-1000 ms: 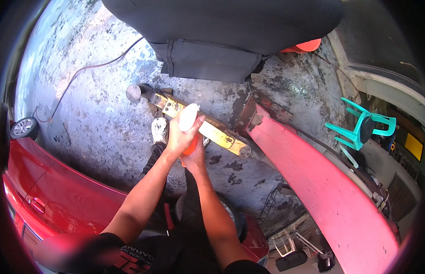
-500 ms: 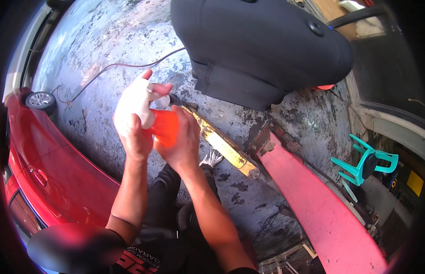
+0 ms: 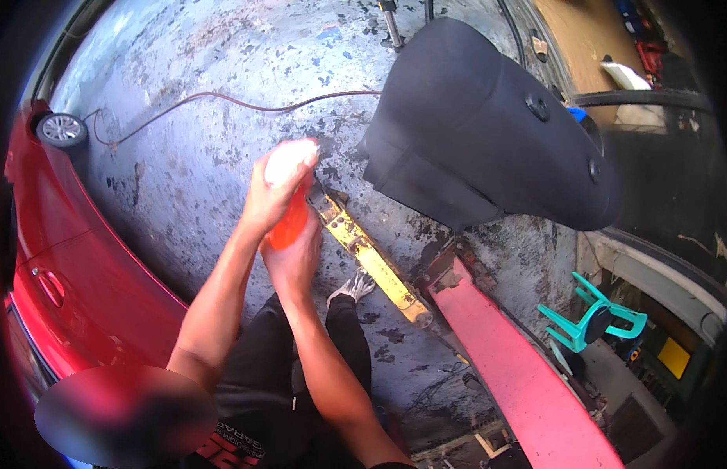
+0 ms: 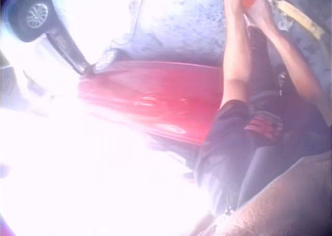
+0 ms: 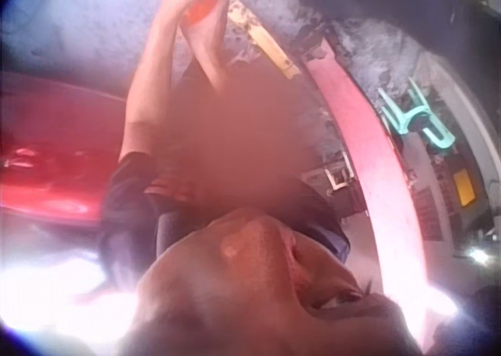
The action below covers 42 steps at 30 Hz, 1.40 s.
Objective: The person sprays a cleaning solution onto a black car seat and wipes it with a cloth. They rotate the seat to access different sides and continue spraying and wiping the surface.
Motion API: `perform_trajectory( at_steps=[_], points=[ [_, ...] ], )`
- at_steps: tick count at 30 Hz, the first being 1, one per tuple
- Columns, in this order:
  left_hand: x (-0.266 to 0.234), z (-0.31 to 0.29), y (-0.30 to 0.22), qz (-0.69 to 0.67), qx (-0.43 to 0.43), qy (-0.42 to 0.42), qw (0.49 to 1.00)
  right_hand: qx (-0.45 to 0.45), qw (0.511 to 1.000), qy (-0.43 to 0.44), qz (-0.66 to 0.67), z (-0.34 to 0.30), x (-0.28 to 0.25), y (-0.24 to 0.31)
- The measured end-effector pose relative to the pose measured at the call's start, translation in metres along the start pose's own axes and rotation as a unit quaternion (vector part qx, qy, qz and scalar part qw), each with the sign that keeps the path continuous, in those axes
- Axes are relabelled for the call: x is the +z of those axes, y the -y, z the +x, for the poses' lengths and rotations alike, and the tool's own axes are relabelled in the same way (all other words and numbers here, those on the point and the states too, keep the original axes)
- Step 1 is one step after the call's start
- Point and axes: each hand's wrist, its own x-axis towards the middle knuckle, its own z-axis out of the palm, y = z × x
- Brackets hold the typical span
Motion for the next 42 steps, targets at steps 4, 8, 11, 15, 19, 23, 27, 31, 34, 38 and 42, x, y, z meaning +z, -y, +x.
perform_trajectory(
  at_steps=[4,8,11,15,19,23,27,31,34,38,42],
  points=[
    [-0.017,0.038,-0.073,-0.050,0.185,0.081,0.978,-0.100,0.992,-0.065,-0.027,0.039,0.032,0.044],
    [-0.035,0.054,-0.105,-0.083,0.172,0.110,0.976,-0.188,0.972,-0.119,-0.073,0.064,0.059,0.063],
    [-0.046,0.077,-0.083,-0.074,0.160,0.109,0.978,-0.160,0.977,-0.119,-0.081,0.072,0.078,0.050],
    [-0.051,0.108,-0.037,-0.142,0.159,0.085,0.973,-0.116,0.981,-0.103,-0.117,0.080,0.095,0.022],
    [-0.065,0.134,0.014,-0.133,0.074,0.082,0.985,-0.006,0.987,-0.039,-0.154,0.085,0.103,-0.001],
    [-0.059,0.152,0.073,-0.134,0.071,0.043,0.988,0.053,0.985,-0.022,-0.161,0.086,0.106,-0.047],
    [-0.062,0.144,0.108,-0.088,-0.088,0.065,0.990,0.161,0.979,0.028,-0.120,0.076,0.100,-0.063],
    [-0.032,0.106,0.087,-0.009,0.006,0.047,0.999,0.117,0.992,0.022,0.037,0.058,0.075,-0.063],
    [-0.005,0.054,0.003,-0.048,0.114,0.071,0.990,0.090,0.958,0.052,0.266,0.052,0.040,-0.059],
    [0.016,0.010,-0.043,-0.031,0.157,0.071,0.985,0.147,0.865,0.123,0.463,0.037,-0.007,-0.026],
    [0.047,0.004,-0.006,0.030,0.145,0.046,0.988,0.124,0.948,0.050,0.287,0.012,-0.025,-0.048]
  ],
)
